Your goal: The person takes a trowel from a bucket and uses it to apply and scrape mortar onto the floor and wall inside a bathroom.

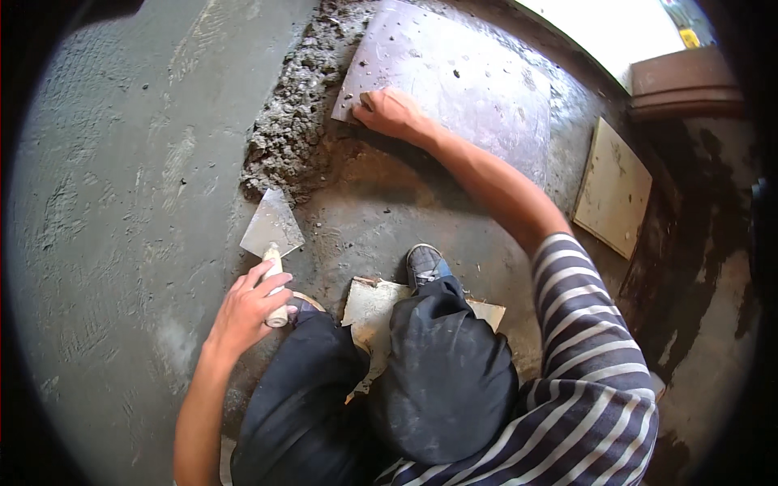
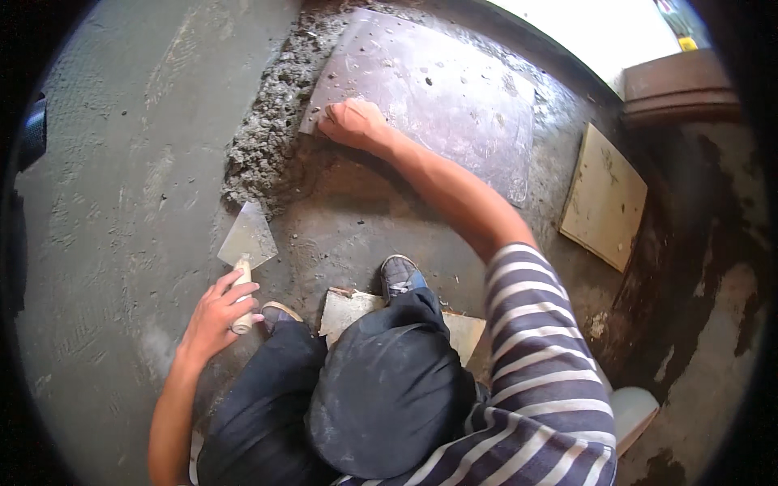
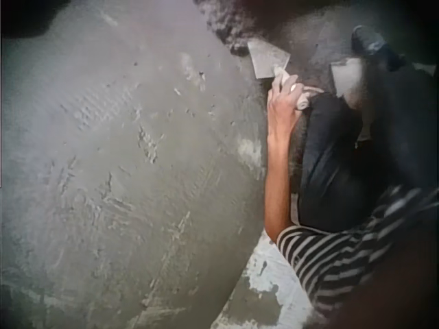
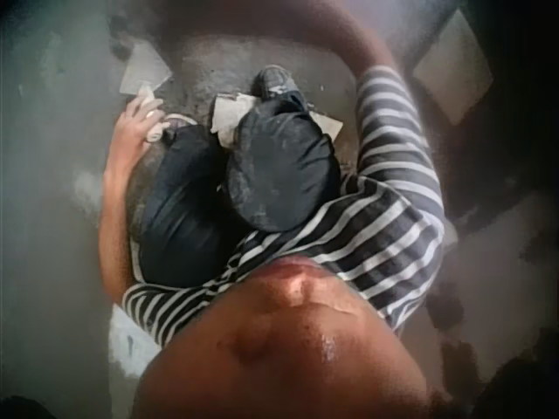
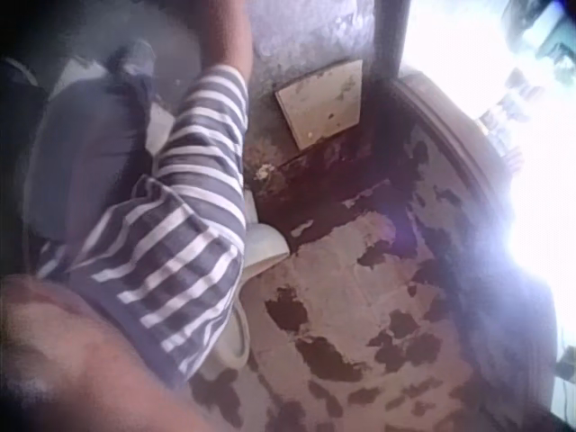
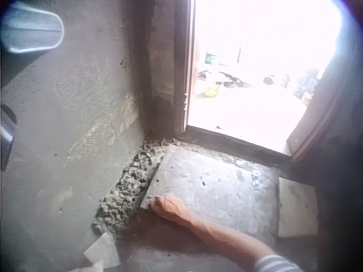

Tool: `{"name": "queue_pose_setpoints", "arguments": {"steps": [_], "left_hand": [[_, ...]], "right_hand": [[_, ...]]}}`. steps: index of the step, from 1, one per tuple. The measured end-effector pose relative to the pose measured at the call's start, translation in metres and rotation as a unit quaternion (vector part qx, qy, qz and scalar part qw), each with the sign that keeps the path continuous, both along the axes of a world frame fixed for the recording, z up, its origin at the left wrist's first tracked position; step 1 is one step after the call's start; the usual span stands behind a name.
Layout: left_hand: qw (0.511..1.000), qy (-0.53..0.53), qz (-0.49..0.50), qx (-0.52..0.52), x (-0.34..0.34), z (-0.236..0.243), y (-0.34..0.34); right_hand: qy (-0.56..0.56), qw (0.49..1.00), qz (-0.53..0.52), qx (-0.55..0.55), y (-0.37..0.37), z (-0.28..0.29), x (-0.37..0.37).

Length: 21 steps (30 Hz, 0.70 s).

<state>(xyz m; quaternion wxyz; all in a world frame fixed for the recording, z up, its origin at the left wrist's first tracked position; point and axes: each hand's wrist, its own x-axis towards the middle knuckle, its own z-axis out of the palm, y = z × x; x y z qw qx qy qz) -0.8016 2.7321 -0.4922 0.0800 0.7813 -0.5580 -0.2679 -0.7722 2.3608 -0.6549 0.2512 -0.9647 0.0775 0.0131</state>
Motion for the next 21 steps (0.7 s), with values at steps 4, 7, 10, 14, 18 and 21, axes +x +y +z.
{"name": "queue_pose_setpoints", "arguments": {"steps": [4, 7, 10, 14, 18, 21], "left_hand": [[0.999, 0.006, 0.008, -0.039, 0.010, 0.003, -0.003], [0.998, 0.023, 0.015, -0.056, 0.019, 0.010, -0.015], [0.997, 0.033, 0.022, -0.071, 0.030, 0.018, -0.031], [0.997, 0.069, -0.025, -0.010, 0.040, 0.016, -0.045], [0.989, 0.138, -0.045, -0.016, 0.043, 0.003, -0.048], [0.982, 0.169, -0.051, -0.070, 0.042, -0.006, -0.044]], "right_hand": [[-0.124, 0.991, 0.005, 0.054, -0.025, 0.075, -0.092], [-0.014, 0.999, 0.009, 0.027, -0.035, 0.122, -0.193], [0.130, 0.990, 0.000, 0.060, -0.029, 0.144, -0.284], [0.146, 0.988, 0.015, 0.050, -0.035, 0.134, -0.345], [0.245, 0.969, 0.028, 0.005, -0.038, 0.118, -0.394], [0.254, 0.967, -0.015, -0.020, -0.055, 0.118, -0.443]]}}
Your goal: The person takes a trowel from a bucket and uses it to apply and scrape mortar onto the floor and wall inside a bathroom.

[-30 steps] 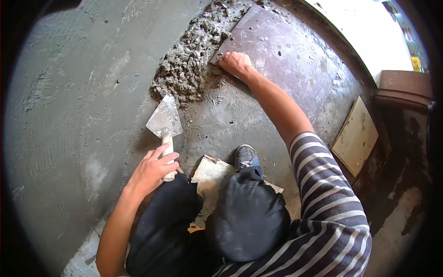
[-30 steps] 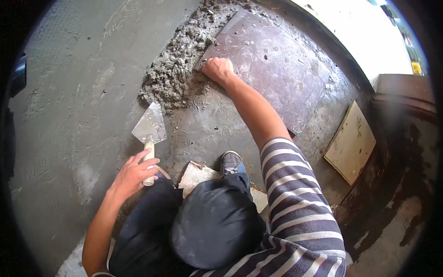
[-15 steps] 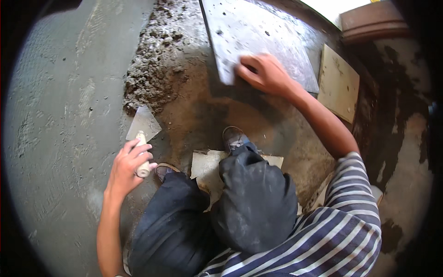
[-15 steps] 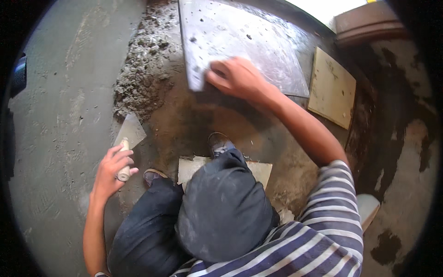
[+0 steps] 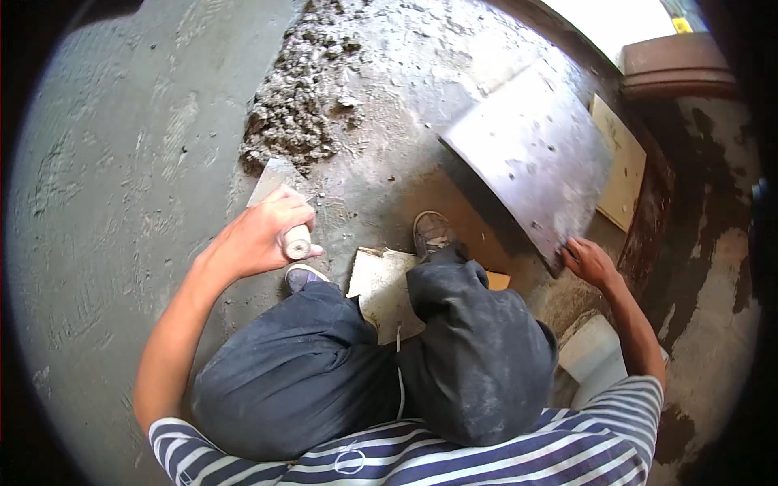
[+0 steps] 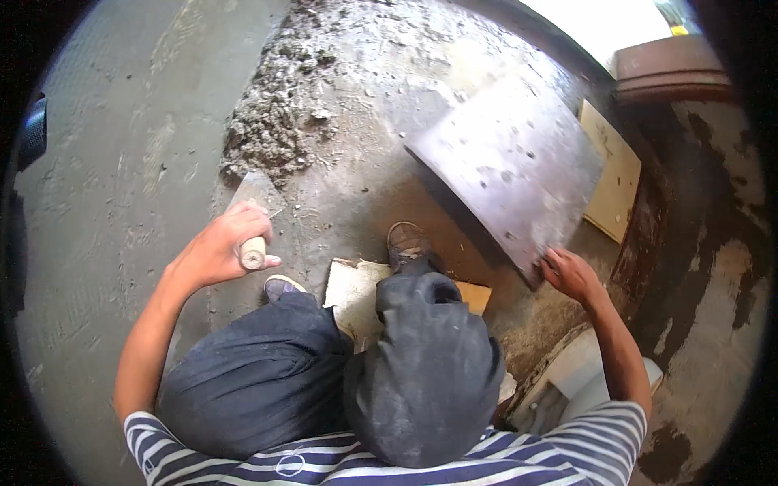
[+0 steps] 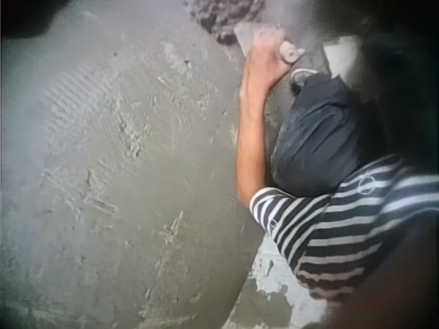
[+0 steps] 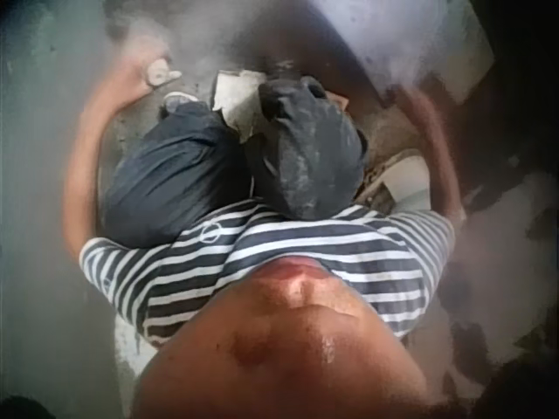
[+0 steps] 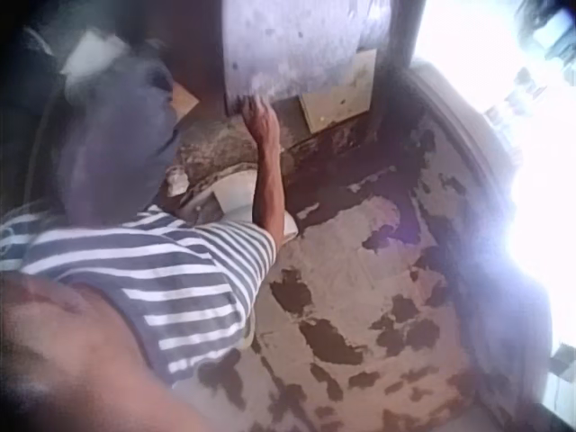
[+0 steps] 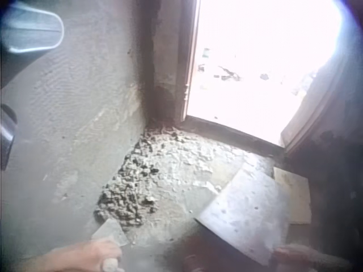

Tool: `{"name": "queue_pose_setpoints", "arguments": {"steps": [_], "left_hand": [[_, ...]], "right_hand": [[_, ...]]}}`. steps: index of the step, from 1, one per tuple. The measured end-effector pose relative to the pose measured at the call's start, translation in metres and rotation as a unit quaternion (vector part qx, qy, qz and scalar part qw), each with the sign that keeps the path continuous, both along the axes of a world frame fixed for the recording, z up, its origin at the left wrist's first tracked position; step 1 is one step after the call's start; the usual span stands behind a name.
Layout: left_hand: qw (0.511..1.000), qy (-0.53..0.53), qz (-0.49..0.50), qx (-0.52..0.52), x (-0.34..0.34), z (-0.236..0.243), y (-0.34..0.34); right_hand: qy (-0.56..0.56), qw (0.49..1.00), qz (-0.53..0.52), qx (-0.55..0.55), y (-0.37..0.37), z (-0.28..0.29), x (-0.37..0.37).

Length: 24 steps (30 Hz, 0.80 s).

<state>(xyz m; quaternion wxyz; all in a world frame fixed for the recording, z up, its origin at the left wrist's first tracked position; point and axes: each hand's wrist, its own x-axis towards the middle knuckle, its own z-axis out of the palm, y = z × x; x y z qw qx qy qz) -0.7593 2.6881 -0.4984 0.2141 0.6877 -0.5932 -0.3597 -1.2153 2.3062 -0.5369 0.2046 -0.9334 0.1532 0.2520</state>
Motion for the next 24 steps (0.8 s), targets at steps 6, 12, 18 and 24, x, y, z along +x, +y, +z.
{"name": "queue_pose_setpoints", "arguments": {"steps": [6, 12, 18, 24], "left_hand": [[1.000, 0.014, -0.014, 0.003, -0.002, -0.014, 0.007], [1.000, 0.000, -0.001, -0.010, -0.008, -0.022, 0.026], [0.997, -0.008, 0.032, -0.063, -0.019, -0.012, 0.013], [0.994, -0.010, 0.066, -0.092, -0.021, 0.039, -0.033]], "right_hand": [[0.002, 0.992, -0.037, -0.119, -0.047, -0.038, -0.094], [0.121, 0.973, -0.105, -0.168, -0.079, -0.118, -0.150], [0.286, 0.940, -0.119, -0.140, -0.046, -0.110, -0.037], [0.135, 0.834, -0.241, 0.478, 0.098, -0.031, 0.208]]}}
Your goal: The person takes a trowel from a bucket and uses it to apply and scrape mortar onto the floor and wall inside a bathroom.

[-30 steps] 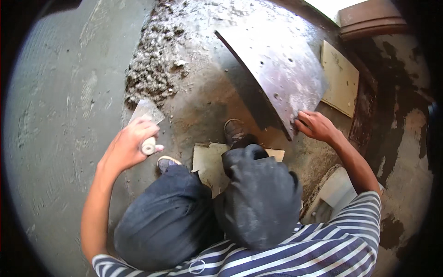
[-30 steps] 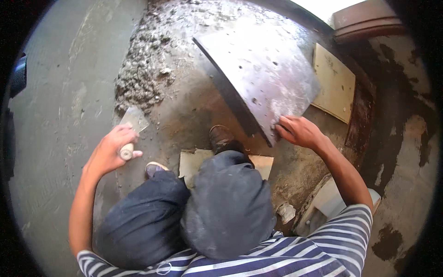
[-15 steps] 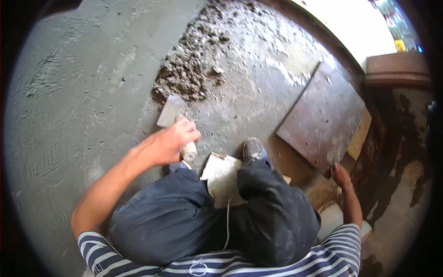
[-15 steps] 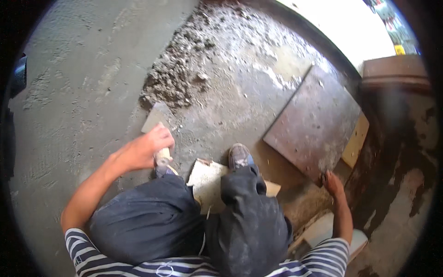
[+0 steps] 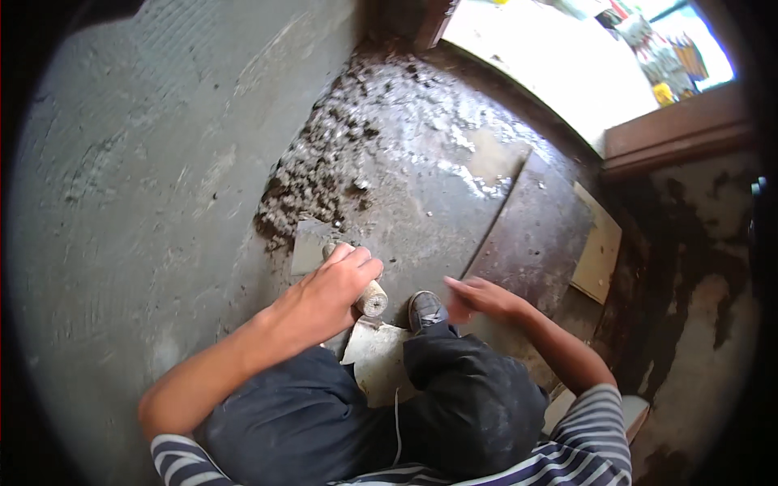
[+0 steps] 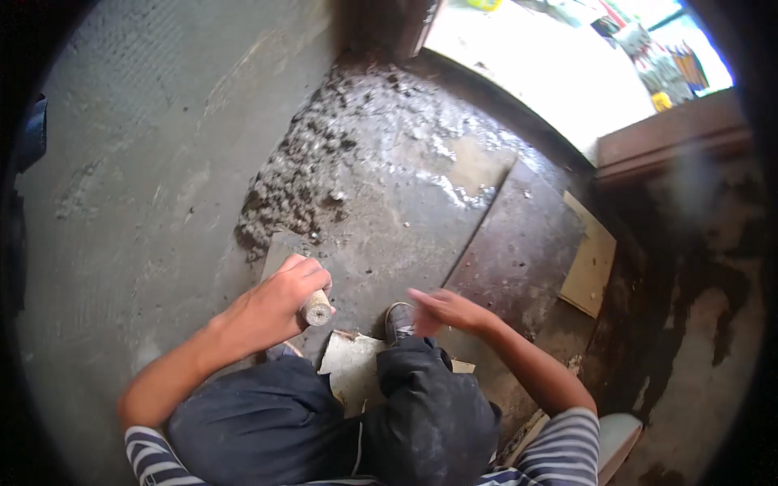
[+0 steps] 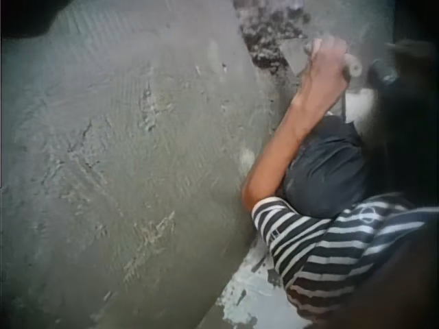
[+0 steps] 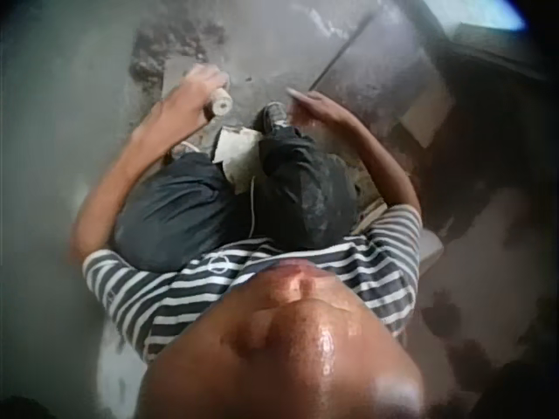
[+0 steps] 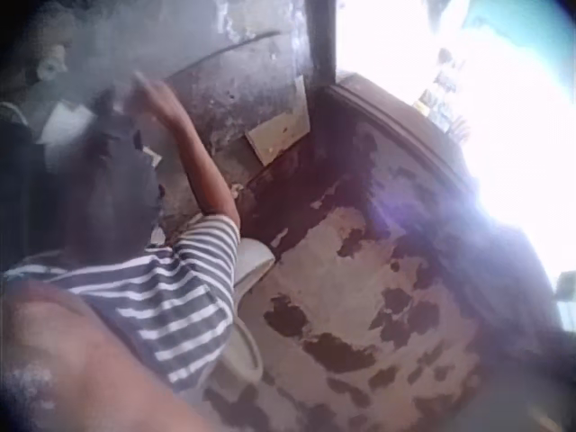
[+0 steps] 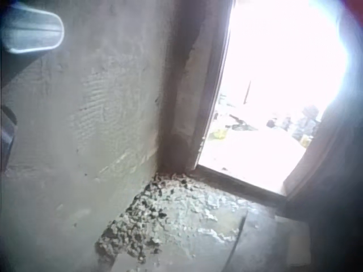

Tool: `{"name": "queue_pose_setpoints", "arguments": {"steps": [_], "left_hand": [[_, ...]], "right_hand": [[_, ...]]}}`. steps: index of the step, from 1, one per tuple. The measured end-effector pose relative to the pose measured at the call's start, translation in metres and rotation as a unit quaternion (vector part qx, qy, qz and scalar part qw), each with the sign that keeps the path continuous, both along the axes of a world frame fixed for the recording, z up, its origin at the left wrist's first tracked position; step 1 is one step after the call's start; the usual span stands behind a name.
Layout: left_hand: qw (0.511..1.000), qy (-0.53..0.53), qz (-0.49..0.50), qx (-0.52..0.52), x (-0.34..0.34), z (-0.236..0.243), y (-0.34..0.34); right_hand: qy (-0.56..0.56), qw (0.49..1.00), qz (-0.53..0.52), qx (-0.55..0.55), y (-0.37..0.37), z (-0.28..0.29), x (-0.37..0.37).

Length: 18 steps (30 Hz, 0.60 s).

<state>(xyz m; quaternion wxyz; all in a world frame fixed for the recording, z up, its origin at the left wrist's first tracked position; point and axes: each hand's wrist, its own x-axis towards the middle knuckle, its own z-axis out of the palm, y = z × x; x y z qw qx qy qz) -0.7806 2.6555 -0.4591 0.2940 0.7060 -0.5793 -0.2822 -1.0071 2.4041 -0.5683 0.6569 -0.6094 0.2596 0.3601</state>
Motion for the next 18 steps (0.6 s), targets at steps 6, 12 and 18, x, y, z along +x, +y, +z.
{"name": "queue_pose_setpoints", "arguments": {"steps": [6, 12, 18], "left_hand": [[0.989, -0.123, -0.042, -0.074, 0.005, 0.064, -0.010], [0.939, -0.311, -0.111, -0.099, 0.011, 0.090, 0.010], [0.965, -0.160, -0.090, -0.185, 0.028, 0.101, 0.064]], "right_hand": [[-0.077, 0.941, -0.164, 0.288, 0.097, 0.096, 0.151], [-0.531, 0.844, 0.047, -0.061, 0.103, 0.141, 0.166], [-0.017, 0.949, -0.315, -0.020, 0.055, 0.147, 0.153]]}}
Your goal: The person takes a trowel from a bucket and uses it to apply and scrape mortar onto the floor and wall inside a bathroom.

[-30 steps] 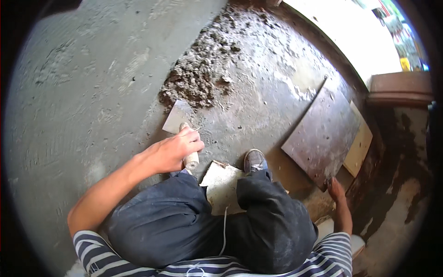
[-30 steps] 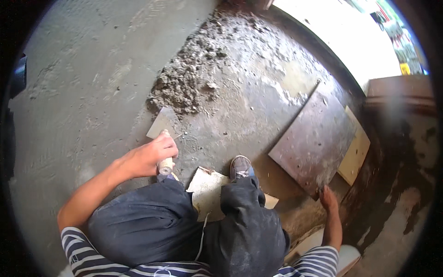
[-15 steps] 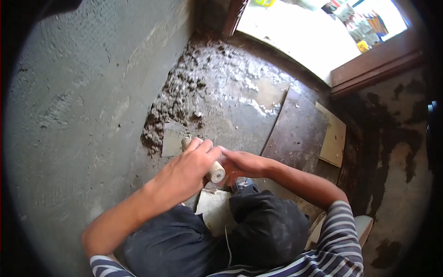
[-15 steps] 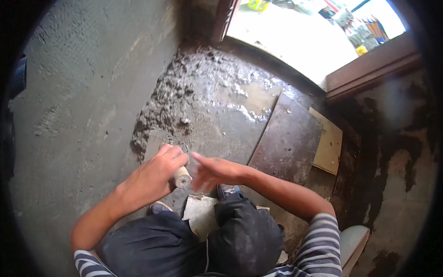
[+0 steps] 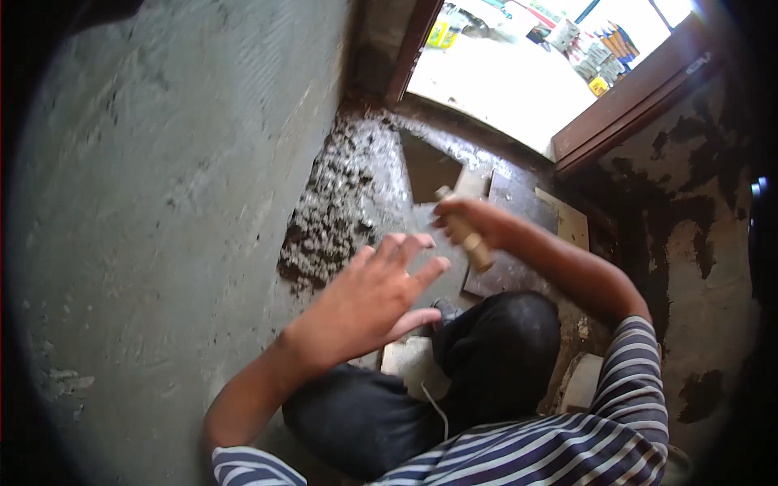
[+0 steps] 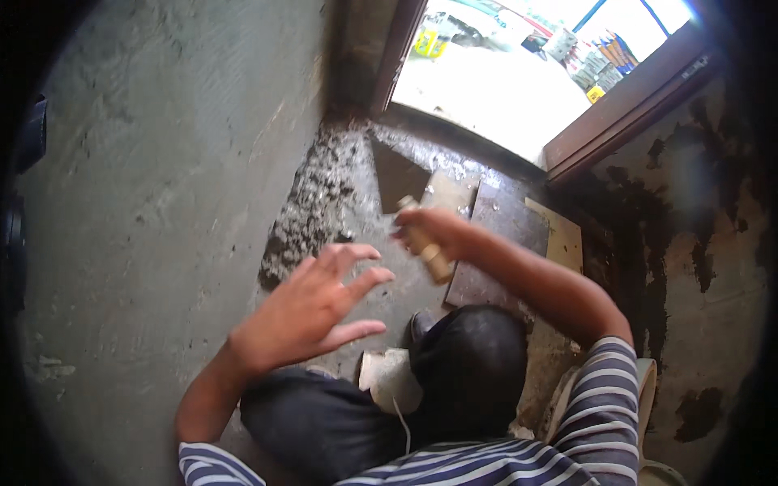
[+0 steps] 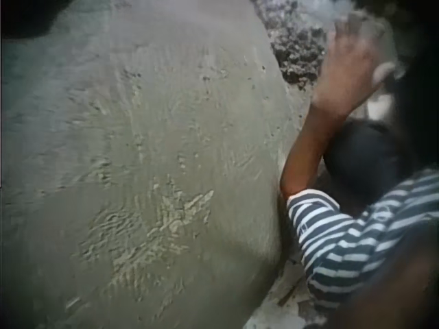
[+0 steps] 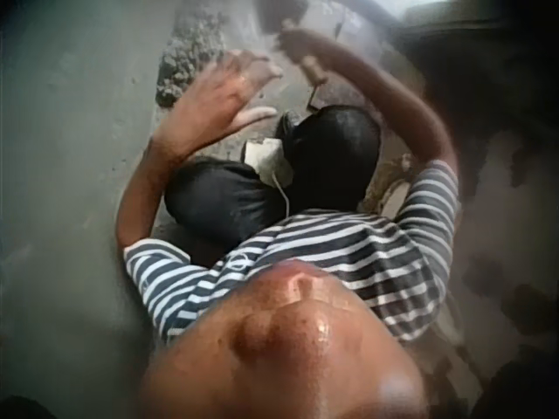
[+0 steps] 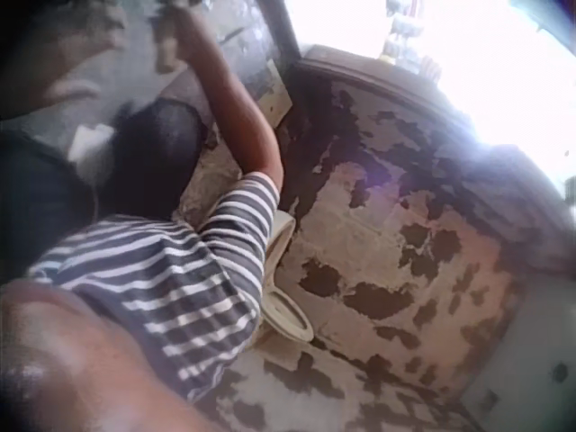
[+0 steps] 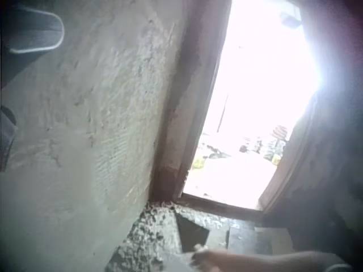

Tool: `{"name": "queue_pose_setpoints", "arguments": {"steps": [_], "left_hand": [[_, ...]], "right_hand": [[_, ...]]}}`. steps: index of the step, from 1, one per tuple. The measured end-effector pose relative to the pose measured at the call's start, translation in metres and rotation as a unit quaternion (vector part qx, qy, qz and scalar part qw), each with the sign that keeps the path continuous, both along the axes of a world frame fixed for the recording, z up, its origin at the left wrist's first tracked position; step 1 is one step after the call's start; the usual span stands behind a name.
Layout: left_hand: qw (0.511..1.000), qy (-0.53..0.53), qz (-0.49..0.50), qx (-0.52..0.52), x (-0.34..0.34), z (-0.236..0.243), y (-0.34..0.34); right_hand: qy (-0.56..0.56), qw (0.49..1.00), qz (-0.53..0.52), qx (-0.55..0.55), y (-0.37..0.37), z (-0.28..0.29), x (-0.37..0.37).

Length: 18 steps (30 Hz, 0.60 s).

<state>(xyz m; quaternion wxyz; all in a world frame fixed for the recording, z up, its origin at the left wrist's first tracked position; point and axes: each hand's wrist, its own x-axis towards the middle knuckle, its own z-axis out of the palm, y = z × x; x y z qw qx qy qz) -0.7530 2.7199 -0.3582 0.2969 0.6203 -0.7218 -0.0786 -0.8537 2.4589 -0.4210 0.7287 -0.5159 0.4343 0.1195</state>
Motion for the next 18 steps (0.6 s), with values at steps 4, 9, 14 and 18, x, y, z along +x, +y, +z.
{"name": "queue_pose_setpoints", "arguments": {"steps": [4, 9, 14, 18], "left_hand": [[0.995, 0.075, 0.022, 0.065, 0.011, -0.006, 0.066], [0.990, 0.082, 0.085, 0.076, -0.007, 0.004, 0.125], [0.958, 0.270, 0.093, 0.004, -0.075, 0.009, 0.123], [0.850, 0.511, 0.120, -0.045, -0.128, -0.006, 0.072]], "right_hand": [[0.153, 0.786, 0.233, -0.551, -0.061, -0.003, -0.037], [0.088, 0.813, 0.215, -0.534, -0.110, -0.009, -0.056], [0.192, 0.807, 0.454, -0.325, -0.072, -0.052, -0.036], [0.053, 0.628, 0.691, -0.355, -0.035, -0.089, 0.015]]}}
